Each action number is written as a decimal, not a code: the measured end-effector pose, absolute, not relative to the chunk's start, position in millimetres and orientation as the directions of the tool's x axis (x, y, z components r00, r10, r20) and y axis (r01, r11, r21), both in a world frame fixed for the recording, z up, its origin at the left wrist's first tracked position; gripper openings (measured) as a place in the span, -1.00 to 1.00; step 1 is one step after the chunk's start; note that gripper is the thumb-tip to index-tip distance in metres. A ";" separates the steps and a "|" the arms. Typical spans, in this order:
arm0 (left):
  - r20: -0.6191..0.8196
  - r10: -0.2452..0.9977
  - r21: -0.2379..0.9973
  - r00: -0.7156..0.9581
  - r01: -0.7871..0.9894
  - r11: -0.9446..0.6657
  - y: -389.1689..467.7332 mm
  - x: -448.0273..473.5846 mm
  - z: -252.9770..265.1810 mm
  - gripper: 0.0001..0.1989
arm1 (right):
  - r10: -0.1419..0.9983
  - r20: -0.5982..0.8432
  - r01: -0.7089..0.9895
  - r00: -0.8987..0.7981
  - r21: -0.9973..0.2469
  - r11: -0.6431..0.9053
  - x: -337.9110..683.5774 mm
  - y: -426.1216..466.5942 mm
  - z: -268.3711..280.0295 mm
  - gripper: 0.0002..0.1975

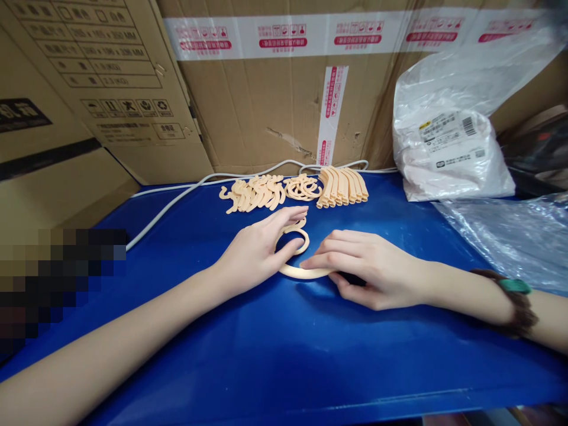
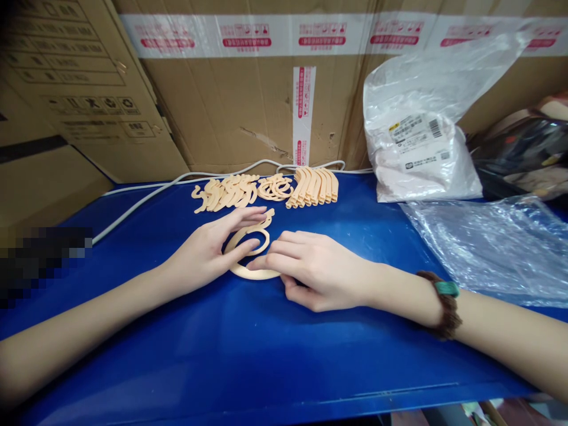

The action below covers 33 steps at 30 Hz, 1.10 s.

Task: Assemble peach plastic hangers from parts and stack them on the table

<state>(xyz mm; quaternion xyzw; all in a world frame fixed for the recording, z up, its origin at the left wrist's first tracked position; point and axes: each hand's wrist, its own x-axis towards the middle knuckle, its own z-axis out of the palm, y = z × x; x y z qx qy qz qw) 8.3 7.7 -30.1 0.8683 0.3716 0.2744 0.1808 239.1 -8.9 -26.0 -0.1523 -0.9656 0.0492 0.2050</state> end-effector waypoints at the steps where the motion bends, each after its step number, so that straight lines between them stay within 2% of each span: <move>1: 0.353 0.737 0.525 0.576 0.530 -0.666 8.5 8.2 -31.0 -0.59 | 0.316 0.381 0.279 -0.869 -0.150 0.948 239.3 -8.8 -26.2 -0.66; 6: 0.409 0.734 0.518 0.542 0.524 -0.676 11.8 6.4 -33.7 -0.70 | 0.337 0.407 0.322 -0.849 -0.106 0.941 240.4 -7.5 -26.8 -0.66; 13: 0.402 0.821 0.395 0.406 0.732 -0.556 9.4 5.6 -27.1 -0.88 | 0.386 0.424 0.436 -0.819 0.024 0.899 238.9 -7.8 -25.5 -0.67; 21: 0.375 0.813 0.365 0.445 0.735 -0.571 8.3 5.4 -27.4 -0.75 | 0.443 0.471 0.500 -0.763 -0.006 0.866 241.3 -4.8 -29.7 -0.61; 33: 0.364 0.822 0.404 0.437 0.721 -0.563 9.6 3.8 -27.9 -0.74 | 0.480 0.445 0.523 -0.756 -0.029 0.852 241.5 -3.2 -29.2 -0.65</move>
